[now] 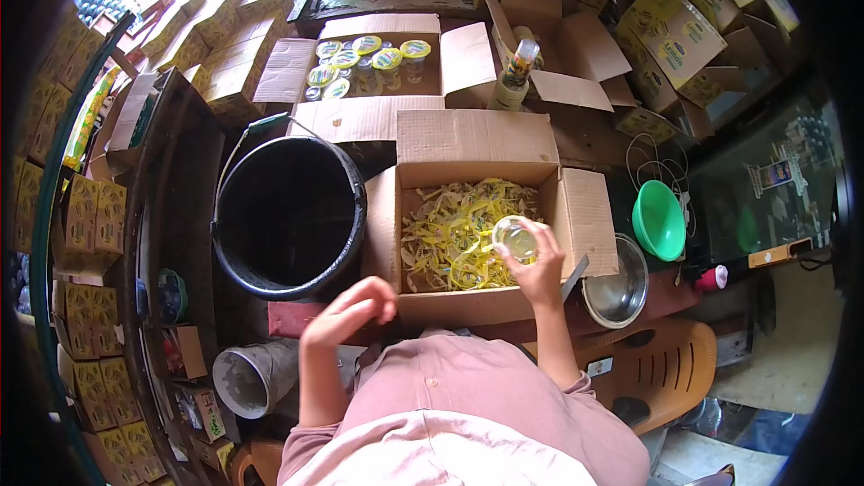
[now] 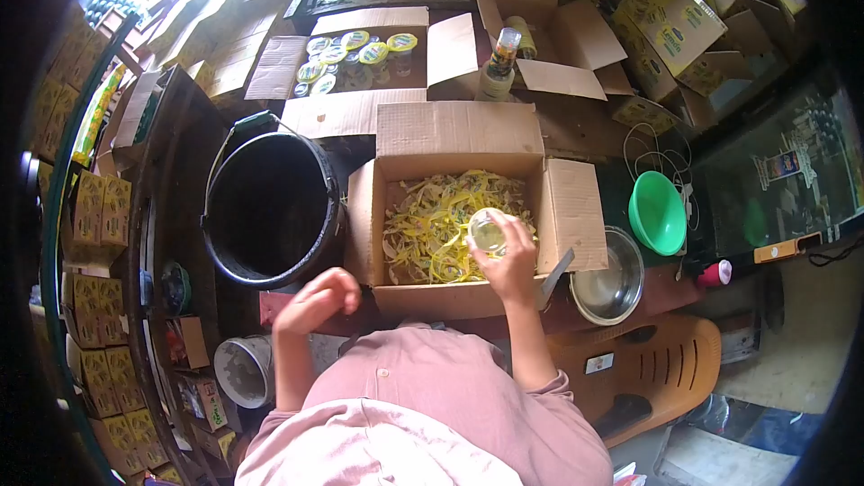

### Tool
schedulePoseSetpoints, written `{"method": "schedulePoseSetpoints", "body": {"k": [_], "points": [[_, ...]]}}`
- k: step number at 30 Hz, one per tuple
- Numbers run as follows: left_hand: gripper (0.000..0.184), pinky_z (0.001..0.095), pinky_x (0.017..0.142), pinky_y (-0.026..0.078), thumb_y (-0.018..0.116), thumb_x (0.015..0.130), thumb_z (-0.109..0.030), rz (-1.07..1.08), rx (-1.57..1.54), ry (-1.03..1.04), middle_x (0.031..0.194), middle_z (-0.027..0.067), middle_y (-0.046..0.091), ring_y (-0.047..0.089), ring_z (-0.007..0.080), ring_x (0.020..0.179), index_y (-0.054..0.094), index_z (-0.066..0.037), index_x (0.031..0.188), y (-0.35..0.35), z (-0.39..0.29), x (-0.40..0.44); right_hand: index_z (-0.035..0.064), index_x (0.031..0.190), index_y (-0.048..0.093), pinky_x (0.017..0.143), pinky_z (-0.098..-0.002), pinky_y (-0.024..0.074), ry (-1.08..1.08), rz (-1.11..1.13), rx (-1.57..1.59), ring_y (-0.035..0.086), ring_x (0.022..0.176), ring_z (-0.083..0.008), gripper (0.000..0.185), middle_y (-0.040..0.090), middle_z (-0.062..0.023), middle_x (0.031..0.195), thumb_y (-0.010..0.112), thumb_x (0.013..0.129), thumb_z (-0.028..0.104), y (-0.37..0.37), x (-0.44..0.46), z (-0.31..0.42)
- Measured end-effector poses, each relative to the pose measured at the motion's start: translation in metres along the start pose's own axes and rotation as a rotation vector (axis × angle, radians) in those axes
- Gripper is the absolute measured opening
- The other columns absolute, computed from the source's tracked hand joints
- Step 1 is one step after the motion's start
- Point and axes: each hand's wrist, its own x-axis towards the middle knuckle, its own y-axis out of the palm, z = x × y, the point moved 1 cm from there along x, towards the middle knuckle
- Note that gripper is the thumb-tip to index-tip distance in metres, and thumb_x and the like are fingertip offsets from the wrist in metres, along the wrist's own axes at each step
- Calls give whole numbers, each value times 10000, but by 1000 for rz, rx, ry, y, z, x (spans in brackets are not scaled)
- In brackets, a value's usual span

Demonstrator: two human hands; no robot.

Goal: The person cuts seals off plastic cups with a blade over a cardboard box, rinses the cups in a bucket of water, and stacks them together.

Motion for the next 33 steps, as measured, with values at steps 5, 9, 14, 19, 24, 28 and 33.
{"method": "schedulePoseSetpoints", "body": {"k": [5, 9, 14, 19, 24, 28, 33], "points": [[314, 239, 638, 390, 548, 792, -260, -410, 577, 513, 830, 74, 484, 441, 117, 694, 497, 2, 960, 23, -130, -52, 8, 999, 591, 800, -372, 468, -40, 146, -234, 590, 878, -289, 424, 609, -147, 944, 757, 632, 141, 1, -5, -21], [475, 385, 843, 248, 500, 841, -429, -317, 1213, 749, 1122, 102, 357, 323, 230, 1012, 421, -51, 1118, 12, -247, -108, 14, 1019, 595, 780, -354, 474, 18, -49, -22, 604, 874, -271, 442, 615, -145, 942, 762, 633, 150, -9, 14, -8], [495, 388, 848, 248, 494, 837, -445, -57, 1654, 998, 1140, 104, 350, 319, 234, 1027, 412, -58, 1136, 39, -312, -94, 9, 1081, 570, 766, -324, 465, 164, -175, 273, 597, 863, -180, 472, 628, -106, 973, 758, 677, 165, -13, 46, -28], [516, 392, 854, 248, 488, 833, -461, 75, 1741, 1030, 1158, 107, 342, 315, 238, 1043, 402, -65, 1153, 51, -330, -64, -35, 1126, 522, 812, -284, 469, 8, -449, 486, 586, 885, -143, 462, 598, -110, 994, 720, 749, 144, -31, 152, -50], [537, 396, 859, 248, 482, 829, -476, 106, 1755, 1008, 1177, 109, 335, 311, 241, 1058, 392, -72, 1171, 43, -331, -36, -41, 1079, 544, 742, -280, 492, -102, -514, 326, 609, 812, -148, 491, 623, -125, 959, 747, 727, 235, -23, 282, -85], [554, 398, 864, 249, 477, 826, -489, 112, 1759, 980, 1191, 111, 329, 308, 244, 1070, 384, -77, 1185, 33, -331, -16, -34, 1017, 569, 724, -316, 500, -137, -436, 121, 631, 810, -211, 514, 634, -145, 918, 765, 688, 309, 9, 333, -102], [575, 402, 869, 249, 471, 822, -505, 109, 1761, 945, 1209, 114, 322, 304, 248, 1086, 374, -84, 1203, 19, -336, 3, -26, 1011, 575, 765, -341, 493, -113, -332, 33, 625, 860, -241, 528, 633, -157, 932, 763, 672, 331, 48, 352, -130]]}}
